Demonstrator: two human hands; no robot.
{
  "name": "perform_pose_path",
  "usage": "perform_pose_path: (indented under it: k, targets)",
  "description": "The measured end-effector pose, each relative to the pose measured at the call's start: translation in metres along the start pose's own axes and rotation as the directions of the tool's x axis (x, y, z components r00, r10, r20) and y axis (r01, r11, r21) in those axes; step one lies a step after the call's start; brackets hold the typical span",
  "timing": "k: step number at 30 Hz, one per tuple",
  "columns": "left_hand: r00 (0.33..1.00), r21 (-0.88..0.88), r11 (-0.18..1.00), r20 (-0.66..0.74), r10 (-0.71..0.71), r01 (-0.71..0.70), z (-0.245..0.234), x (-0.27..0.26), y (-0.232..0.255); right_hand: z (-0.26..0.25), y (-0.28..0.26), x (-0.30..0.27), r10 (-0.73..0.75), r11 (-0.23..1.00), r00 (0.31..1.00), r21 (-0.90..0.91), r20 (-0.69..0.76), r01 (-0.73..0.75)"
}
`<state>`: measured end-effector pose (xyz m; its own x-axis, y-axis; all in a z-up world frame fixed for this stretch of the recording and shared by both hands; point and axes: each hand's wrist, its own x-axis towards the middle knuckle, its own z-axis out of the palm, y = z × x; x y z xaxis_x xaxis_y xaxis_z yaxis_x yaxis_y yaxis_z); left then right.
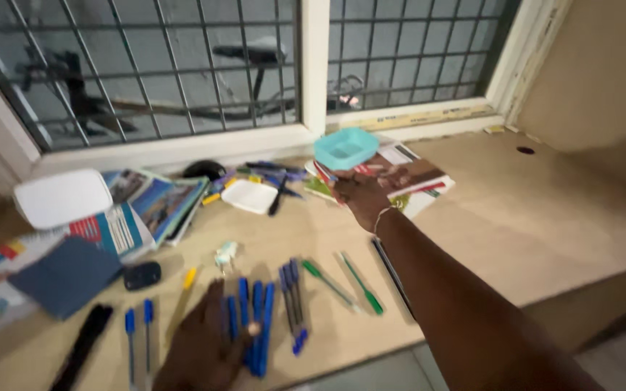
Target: The person organizes a cluttered desk by sorting various stationery items. They pick up pens, markers, and small containers, arranging them into neat rows on the desk surface. The person also places a small container into an open drawer and moves a white lid to the side.
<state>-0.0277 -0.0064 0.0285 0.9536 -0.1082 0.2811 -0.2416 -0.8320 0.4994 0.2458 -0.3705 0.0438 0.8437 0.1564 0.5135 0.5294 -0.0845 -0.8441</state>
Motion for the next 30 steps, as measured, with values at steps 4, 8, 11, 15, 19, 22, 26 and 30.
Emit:
perform_pose_path:
  k: [4,8,11,15,19,22,26,30]
  targets:
    - [0.998,0.021,0.998,0.023,-0.064,0.063,-0.022,-0.01,0.035,0.015,-0.045,-0.032,0.201,0.844,0.979,0.515,-0.039,-0.153]
    - [0.998,0.052,0.997,0.03,-0.058,0.057,-0.027,-0.012,0.044,0.032,-0.107,-0.081,0.385,0.388,0.906,0.86,0.176,-0.332]
    - [0.994,0.058,0.993,0.037,-0.105,0.103,-0.026,-0.012,0.043,0.049,-0.163,-0.122,0.539,0.34,0.827,0.856,0.163,-0.39]
    - [0.996,0.023,0.996,0.001,-0.084,0.084,-0.023,-0.012,0.039,0.063,-0.216,-0.166,0.611,0.308,0.766,0.833,0.198,-0.461]
    - [0.998,-0.014,1.0,-0.048,-0.026,0.026,-0.022,-0.018,0.039,0.058,-0.235,-0.212,0.55,0.452,0.72,0.574,0.423,-0.683]
    - [0.998,-0.014,0.999,-0.049,-0.04,0.04,-0.023,-0.018,0.041,0.051,-0.239,-0.238,0.554,0.545,0.509,0.175,0.659,-0.82]
    - [0.998,-0.006,0.999,-0.043,-0.038,0.038,-0.024,-0.021,0.042,0.066,-0.217,-0.262,0.713,0.674,0.267,-0.528,0.648,-0.517]
    - [0.997,-0.008,1.0,-0.075,0.011,-0.012,-0.025,-0.02,0.042,0.083,-0.191,-0.279,0.822,0.557,0.295,-0.797,0.488,-0.234]
